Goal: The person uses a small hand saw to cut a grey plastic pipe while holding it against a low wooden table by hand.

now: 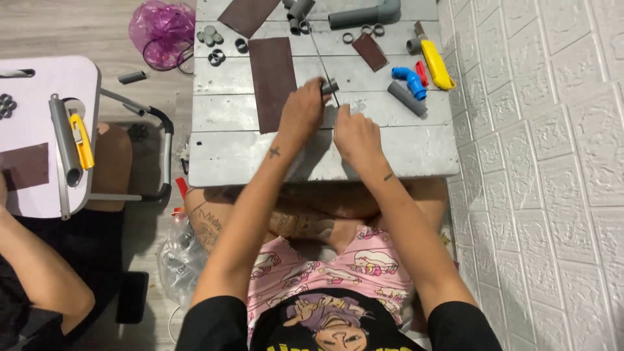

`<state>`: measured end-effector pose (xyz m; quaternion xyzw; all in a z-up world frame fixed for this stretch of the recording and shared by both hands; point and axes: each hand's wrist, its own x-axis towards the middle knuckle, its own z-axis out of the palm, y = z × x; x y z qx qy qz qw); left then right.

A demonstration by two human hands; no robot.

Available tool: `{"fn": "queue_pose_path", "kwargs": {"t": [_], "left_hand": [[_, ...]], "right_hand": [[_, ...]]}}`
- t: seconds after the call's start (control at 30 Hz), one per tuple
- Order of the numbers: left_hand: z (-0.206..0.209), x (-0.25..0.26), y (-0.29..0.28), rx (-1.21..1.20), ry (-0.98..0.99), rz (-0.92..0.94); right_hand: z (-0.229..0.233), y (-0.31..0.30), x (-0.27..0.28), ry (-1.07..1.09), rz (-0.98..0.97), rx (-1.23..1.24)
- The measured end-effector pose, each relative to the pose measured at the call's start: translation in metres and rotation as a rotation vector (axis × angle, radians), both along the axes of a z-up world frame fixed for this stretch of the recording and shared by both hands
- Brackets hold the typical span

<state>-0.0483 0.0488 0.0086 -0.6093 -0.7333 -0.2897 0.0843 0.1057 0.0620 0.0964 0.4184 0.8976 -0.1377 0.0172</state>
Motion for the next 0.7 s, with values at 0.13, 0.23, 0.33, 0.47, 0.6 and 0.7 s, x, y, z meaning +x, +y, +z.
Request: {"fn": "queue_pose_path", "kwargs": {"t": [0.13, 0.23, 0.33, 0.47, 0.6, 0.7], "left_hand": [[0.061, -0.054, 0.026, -0.065, -0.057, -0.090], [0.078, -0.091, 0.053, -0.164, -0.020, 0.061], [0.092, -0.120, 0.074, -0.194, 0.144, 0.194], [0.087, -0.153, 0.094, -0.123, 0.340, 0.340], [0.077, -0.164, 0.098, -0.050, 0.481, 0.366], [0.072, -0.172, 0.099, -0.029, 0.517, 0.409]], "right_hand": [[-0.001, 0.042, -0.044, 0.107, 0.030, 0.095], [0.015, 0.052, -0.081, 0.189, 0.031, 0.131], [0.039, 0.049, -0.111, 0.278, 0.029, 0.089], [0.046, 0.051, -0.135, 0.323, -0.029, 0.078], [0.049, 0.043, -0.140, 0.311, -0.058, 0.009], [0.048, 0.025, -0.131, 0.306, -0.093, -0.053]]}}
